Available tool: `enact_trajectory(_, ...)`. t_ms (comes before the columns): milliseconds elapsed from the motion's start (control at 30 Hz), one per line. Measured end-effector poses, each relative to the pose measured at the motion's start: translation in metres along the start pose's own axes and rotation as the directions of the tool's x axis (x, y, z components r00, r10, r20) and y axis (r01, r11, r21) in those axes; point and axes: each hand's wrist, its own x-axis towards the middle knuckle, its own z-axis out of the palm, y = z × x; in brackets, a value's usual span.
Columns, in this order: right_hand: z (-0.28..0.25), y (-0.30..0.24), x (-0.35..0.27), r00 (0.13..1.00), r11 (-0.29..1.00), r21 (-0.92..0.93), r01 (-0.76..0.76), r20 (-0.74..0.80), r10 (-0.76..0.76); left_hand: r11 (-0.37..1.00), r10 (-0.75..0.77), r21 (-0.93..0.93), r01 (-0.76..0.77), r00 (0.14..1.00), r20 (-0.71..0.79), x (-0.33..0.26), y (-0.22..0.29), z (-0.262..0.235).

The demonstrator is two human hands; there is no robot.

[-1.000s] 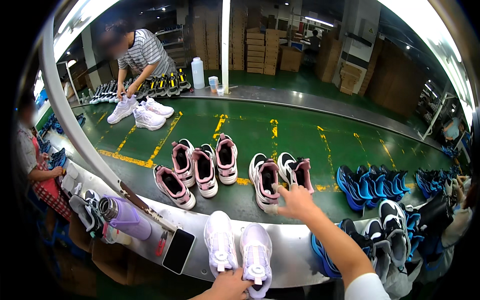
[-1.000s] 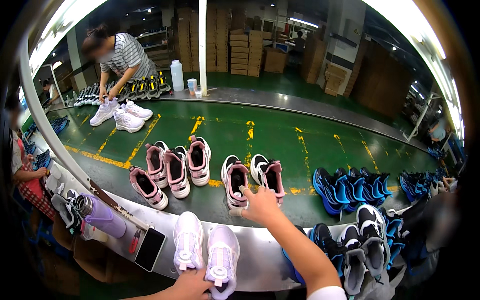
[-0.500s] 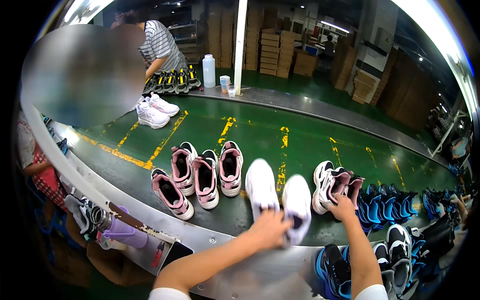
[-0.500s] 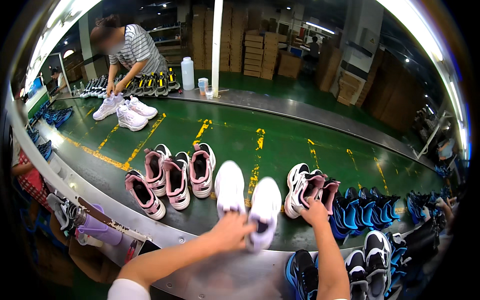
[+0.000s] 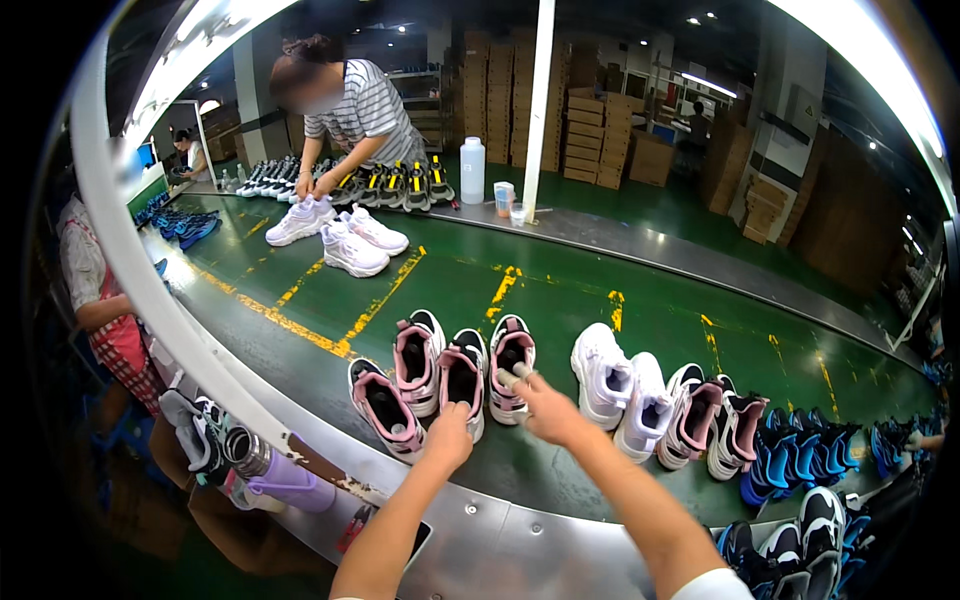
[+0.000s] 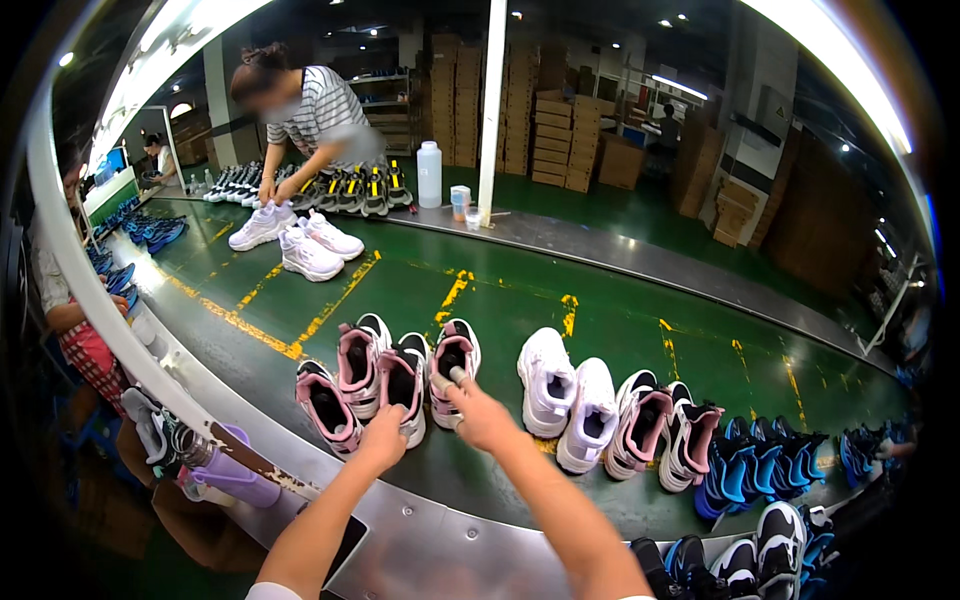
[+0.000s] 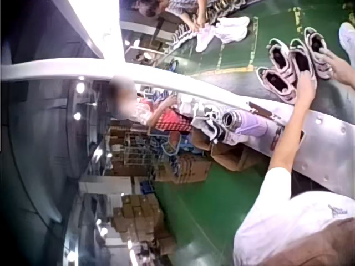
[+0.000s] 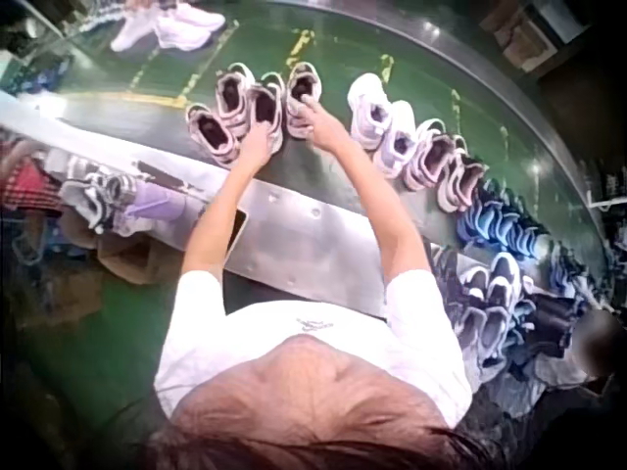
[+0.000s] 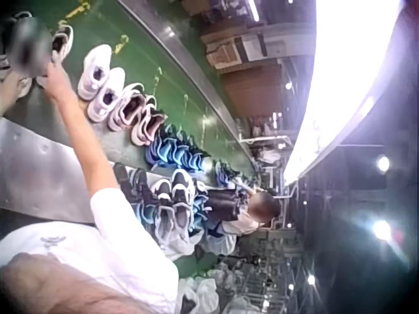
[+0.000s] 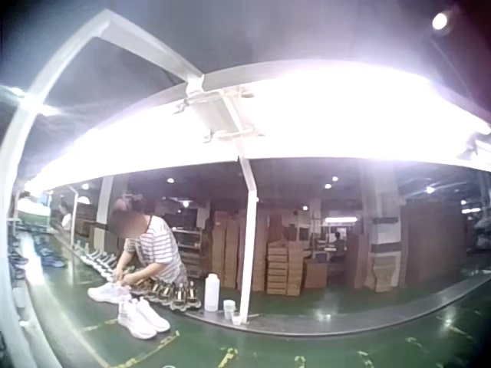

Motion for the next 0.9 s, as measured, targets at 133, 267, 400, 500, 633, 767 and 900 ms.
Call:
enact_trajectory(133, 0.032, 0.01, -0.007, 0.99, 0.985, 0.148, -0.085, -0.099, 0.1, 0.996, 0.042, -0.077, -0.038, 0.998, 0.055, -0.029, 0.044, -0.013)
enact_trajectory(267, -0.027, -0.035, -0.084, 0.982, 0.982, 0.178, -0.064, 0.189, 0.029, 0.987, 0.134, -0.113, -0.11, 0.963, 0.233, -0.129, 0.071, -0.054)
enact_trajectory(400, -0.062, -0.101, -0.208, 0.966, 0.932, 0.326, -0.159, 0.248, 0.078, 0.967, 0.186, -0.246, -0.071, 0.858, 0.479, -0.219, 0.108, -0.083)
enact_trajectory(500, -0.058, -0.145, -0.279, 0.928, 0.863, 0.379, -0.335, 0.292, 0.232, 0.917, 0.319, -0.37, -0.15, 0.832, 0.454, -0.265, 0.112, -0.088)
enact_trajectory(633, -0.095, -0.189, -0.301, 0.854, 0.711, 0.507, -0.487, 0.446, 0.267, 0.707, 0.253, -0.677, 0.204, 0.821, 0.512, -0.272, 0.1, -0.097)
enact_trajectory(767, -0.133, -0.192, -0.283, 0.879, 0.873, 0.109, -0.476, 0.041, 0.474, 0.802, 0.0, -0.567, 0.187, 0.95, 0.313, -0.253, 0.125, -0.141)
enact_trajectory(900, -0.079, -0.142, -0.273, 0.998, 0.994, -0.101, -0.035, -0.047, 0.03, 0.82, 0.38, -0.495, -0.287, 0.92, 0.098, -0.238, 0.134, -0.085)
